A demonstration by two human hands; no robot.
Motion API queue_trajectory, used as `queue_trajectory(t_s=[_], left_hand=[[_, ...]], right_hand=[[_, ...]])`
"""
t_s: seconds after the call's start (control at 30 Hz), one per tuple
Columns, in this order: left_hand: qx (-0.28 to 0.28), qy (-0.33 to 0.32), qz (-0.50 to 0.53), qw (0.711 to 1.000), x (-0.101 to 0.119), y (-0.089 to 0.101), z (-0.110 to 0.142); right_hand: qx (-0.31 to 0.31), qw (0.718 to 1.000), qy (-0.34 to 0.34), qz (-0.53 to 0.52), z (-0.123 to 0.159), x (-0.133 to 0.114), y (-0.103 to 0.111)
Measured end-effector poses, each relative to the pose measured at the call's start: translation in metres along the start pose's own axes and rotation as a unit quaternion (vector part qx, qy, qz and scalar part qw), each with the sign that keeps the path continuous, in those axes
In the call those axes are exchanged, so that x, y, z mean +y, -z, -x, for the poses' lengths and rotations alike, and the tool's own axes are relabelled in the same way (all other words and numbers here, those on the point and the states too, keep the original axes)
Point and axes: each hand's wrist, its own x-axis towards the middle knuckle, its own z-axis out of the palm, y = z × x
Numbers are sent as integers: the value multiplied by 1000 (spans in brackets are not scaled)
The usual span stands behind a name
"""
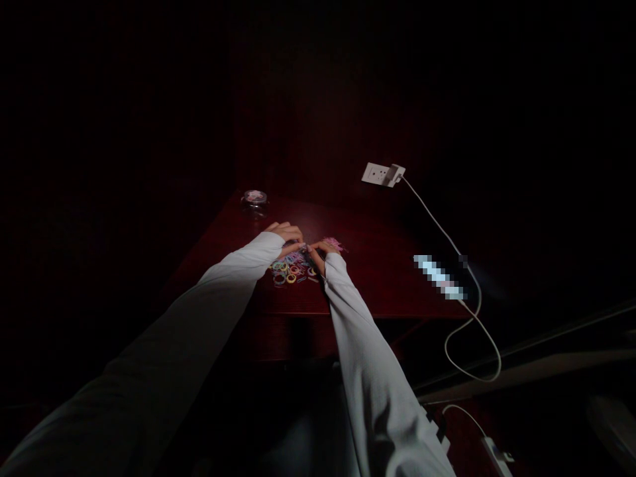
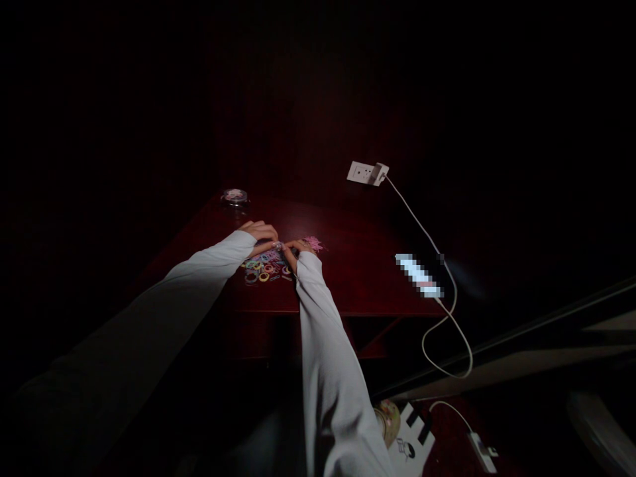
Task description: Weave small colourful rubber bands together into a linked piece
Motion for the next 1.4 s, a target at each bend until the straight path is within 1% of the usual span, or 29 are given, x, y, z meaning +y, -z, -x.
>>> queue_trajectory(t_s=[0.23, 0.43, 0.63, 0.8, 1.03, 1.17, 1.27, 1.4], left_hand=[[5, -10, -8, 1000, -1, 1, 0], [1, -15, -12, 1000, -5, 0, 0], [-4, 3, -20, 1000, -13, -12, -4], [14, -1, -25, 1000, -18, -19, -5], [6, -13, -6, 1000, -13, -13, -4], [12, -2, -19, 1000, -10, -13, -5], [6, 5, -26, 1000, -8, -14, -7], [9, 14, -33, 999, -3, -9, -4]], right_hand=[[0, 1000, 2, -12, 0, 0, 0], [-1, 1000, 2, 0, 1, -1, 0], [-3, 1000, 5, 2, 0, -2, 1], [-7, 1000, 11, 6, 1, -3, 1], [-19, 1000, 14, 3, 0, -1, -1], [-21, 1000, 13, 8, 0, 0, 1], [-15, 1000, 9, 7, 0, 0, 1], [-12, 1000, 7, -2, 1, 0, 1]])
